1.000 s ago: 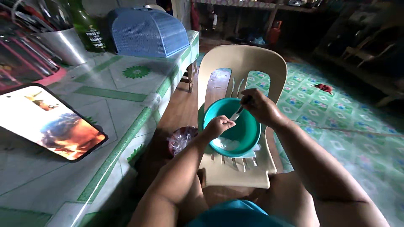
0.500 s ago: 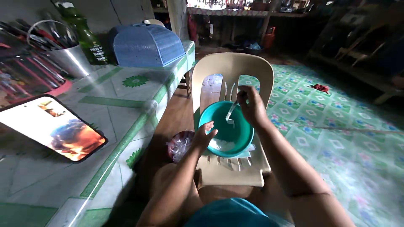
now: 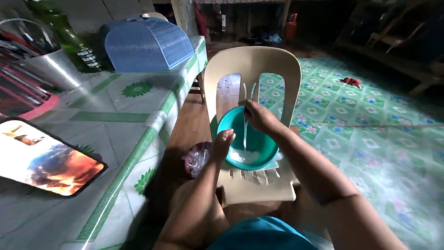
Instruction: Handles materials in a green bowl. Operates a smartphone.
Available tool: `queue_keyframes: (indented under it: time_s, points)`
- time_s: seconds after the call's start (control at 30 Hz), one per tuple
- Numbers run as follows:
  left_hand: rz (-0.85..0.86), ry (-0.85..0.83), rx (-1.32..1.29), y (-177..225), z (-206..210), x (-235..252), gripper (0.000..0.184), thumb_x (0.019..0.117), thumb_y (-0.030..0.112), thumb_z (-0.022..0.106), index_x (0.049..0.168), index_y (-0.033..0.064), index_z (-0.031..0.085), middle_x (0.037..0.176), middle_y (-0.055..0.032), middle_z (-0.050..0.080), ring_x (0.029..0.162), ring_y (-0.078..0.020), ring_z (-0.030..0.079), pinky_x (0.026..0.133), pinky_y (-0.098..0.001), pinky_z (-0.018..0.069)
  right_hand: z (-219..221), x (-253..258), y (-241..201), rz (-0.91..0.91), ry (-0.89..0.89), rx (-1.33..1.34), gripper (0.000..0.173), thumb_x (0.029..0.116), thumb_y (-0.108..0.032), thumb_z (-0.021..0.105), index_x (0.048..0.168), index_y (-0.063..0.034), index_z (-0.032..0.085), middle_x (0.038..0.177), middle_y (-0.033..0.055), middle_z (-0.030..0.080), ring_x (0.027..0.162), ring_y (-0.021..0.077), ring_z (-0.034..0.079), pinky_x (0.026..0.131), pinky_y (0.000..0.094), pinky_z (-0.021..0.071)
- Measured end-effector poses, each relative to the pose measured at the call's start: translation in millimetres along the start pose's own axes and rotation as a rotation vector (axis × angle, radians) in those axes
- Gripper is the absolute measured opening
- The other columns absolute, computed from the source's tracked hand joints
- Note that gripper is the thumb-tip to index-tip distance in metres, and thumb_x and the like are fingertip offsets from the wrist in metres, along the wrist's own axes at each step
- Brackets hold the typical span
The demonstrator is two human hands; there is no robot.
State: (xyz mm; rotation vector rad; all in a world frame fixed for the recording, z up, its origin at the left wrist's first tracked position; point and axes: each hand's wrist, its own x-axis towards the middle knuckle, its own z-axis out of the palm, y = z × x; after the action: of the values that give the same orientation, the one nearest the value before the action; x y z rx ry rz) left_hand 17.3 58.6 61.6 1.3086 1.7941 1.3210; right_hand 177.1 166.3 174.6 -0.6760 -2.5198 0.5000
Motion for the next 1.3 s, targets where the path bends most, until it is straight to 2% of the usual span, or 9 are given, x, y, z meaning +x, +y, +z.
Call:
queue_keyframes:
  time_s: [0.13,0.2,0.4,0.6,0.73,0.9,1.07,1.2,1.3]
  points:
    - [0.012,0.091,-0.136,-3,2,1,0.033,0.1024,0.026,0.063,0.127,0.0038,0.067,0.121,-0.0117,0.07,0.11,-0.0167,0.066,0.098,-0.0359,0.0532,-28,-7,-18,-0.143,0.296,0.044,0.031,0.1013,-0.004,0.056,0.132,-0.0009,0.062,0.111,0.0156,0.069,0.096,0.0231,0.069,0.088,0.0411,0.0587]
    - [0.01,0.083,-0.214,0,-1,3,0.04,0.1077,0.025,0.052,0.138,0.0004,0.058,0.135,-0.0152,0.063,0.125,-0.0211,0.061,0.106,-0.0396,0.0503,-11,-2,-11,-0.171,0.385,0.07,0.029,0.0996,-0.001,0.055,0.128,0.0033,0.063,0.107,0.018,0.068,0.095,0.0264,0.069,0.088,0.0434,0.0583]
    - [0.161,-0.071,-0.306,-12,-8,10,0.051,0.1125,0.032,0.027,0.156,0.0079,0.04,0.156,-0.0064,0.049,0.143,-0.0183,0.046,0.118,-0.0418,0.0393,8,15,-4,-0.147,-0.028,0.186,0.03,0.1035,-0.006,0.054,0.132,-0.0024,0.062,0.11,0.0145,0.07,0.097,0.0211,0.069,0.091,0.039,0.057]
    - [-0.061,-0.104,-0.262,8,-2,12,0.029,0.1055,0.025,0.058,0.124,0.0046,0.069,0.107,-0.0044,0.074,0.104,-0.0132,0.068,0.099,-0.0364,0.0515,17,14,10,-0.16,0.12,0.49,0.026,0.1014,-0.003,0.057,0.126,0.0035,0.063,0.109,0.0119,0.07,0.096,0.0121,0.067,0.09,0.0311,0.0574]
    - [-0.049,0.03,-0.368,-8,5,16,0.025,0.1033,0.018,0.061,0.12,0.0015,0.07,0.107,-0.0086,0.073,0.096,-0.0145,0.069,0.092,-0.0336,0.0561,32,-10,47,0.108,0.536,0.691,0.033,0.1012,-0.006,0.057,0.133,0.0022,0.057,0.116,0.0121,0.067,0.1,0.0167,0.068,0.089,0.0374,0.0594]
    - [-0.014,0.057,-0.557,6,7,12,0.031,0.1053,0.011,0.055,0.134,0.0013,0.061,0.114,-0.0112,0.068,0.092,-0.0155,0.069,0.088,-0.0315,0.0575,90,-55,84,0.426,0.027,0.387,0.039,0.1032,-0.02,0.06,0.138,-0.0024,0.058,0.13,0.0188,0.064,0.114,0.0276,0.066,0.1,0.0452,0.0544]
    - [0.026,0.008,-0.437,30,16,13,0.027,0.1047,0.016,0.058,0.126,0.0002,0.066,0.116,-0.0102,0.069,0.096,-0.0144,0.068,0.09,-0.0317,0.0569,82,-57,64,0.342,0.062,0.864,0.048,0.105,-0.032,0.051,0.141,-0.0019,0.056,0.15,0.0161,0.05,0.137,0.024,0.049,0.114,0.0428,0.0419]
    - [0.061,-0.093,-0.149,47,23,13,0.024,0.102,0.015,0.062,0.121,0.0018,0.069,0.111,-0.0097,0.072,0.1,-0.0157,0.069,0.095,-0.0371,0.0558,34,-25,30,0.347,0.215,0.761,0.029,0.1075,-0.022,0.053,0.118,0.0024,0.065,0.114,0.0132,0.067,0.105,0.0186,0.063,0.097,0.042,0.0511]
    - [0.137,-0.143,-0.001,57,17,7,0.028,0.1055,0.021,0.057,0.126,0.0034,0.067,0.112,-0.0096,0.073,0.102,-0.0156,0.068,0.097,-0.0388,0.0537,-6,-10,15,0.292,0.219,0.498,0.022,0.1049,-0.017,0.058,0.115,0.0007,0.068,0.109,0.0145,0.07,0.099,0.0209,0.066,0.091,0.0448,0.0527]
